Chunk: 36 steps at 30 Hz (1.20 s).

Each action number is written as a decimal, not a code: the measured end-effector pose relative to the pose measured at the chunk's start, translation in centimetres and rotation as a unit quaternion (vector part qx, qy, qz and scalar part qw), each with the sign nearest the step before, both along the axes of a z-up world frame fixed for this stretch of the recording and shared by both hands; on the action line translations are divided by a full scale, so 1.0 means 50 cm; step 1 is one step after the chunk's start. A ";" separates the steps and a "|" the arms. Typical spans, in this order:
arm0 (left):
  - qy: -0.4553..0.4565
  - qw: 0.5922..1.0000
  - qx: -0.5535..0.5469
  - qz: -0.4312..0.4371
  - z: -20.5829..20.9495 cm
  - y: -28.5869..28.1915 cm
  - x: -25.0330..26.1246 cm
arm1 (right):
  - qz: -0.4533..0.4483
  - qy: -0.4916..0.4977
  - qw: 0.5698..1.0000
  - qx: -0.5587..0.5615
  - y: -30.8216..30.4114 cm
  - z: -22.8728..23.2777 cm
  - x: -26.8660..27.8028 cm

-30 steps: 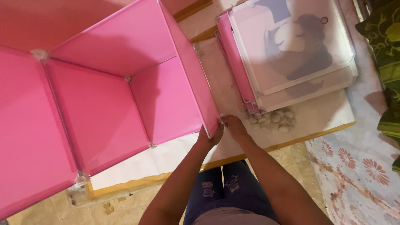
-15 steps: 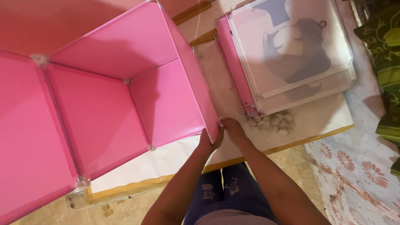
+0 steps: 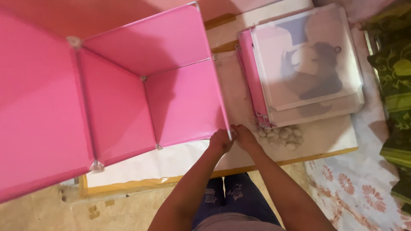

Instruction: The person assembles a pink modular storage unit by hand, inserting pink panels into a frame and securing them with white plastic connectors. The person repeatedly aligns panels, snaps connectors into place, and adjusts the structure to ensure stability.

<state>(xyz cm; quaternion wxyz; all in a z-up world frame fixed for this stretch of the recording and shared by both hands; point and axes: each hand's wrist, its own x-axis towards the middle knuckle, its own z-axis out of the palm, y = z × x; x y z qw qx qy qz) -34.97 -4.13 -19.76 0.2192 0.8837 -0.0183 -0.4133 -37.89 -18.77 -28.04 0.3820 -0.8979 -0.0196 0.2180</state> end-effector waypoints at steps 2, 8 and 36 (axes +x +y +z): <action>-0.039 0.998 -0.037 -0.020 -0.034 0.015 -0.009 | 0.050 -0.017 0.999 -0.012 -0.018 0.037 0.015; -0.048 0.976 -0.118 0.174 -0.170 0.064 -0.060 | -0.064 0.110 0.991 0.047 -0.006 0.198 0.034; 0.240 0.388 -0.554 0.696 -0.266 -0.055 -0.093 | -0.054 0.249 0.965 -0.064 -0.038 0.013 0.034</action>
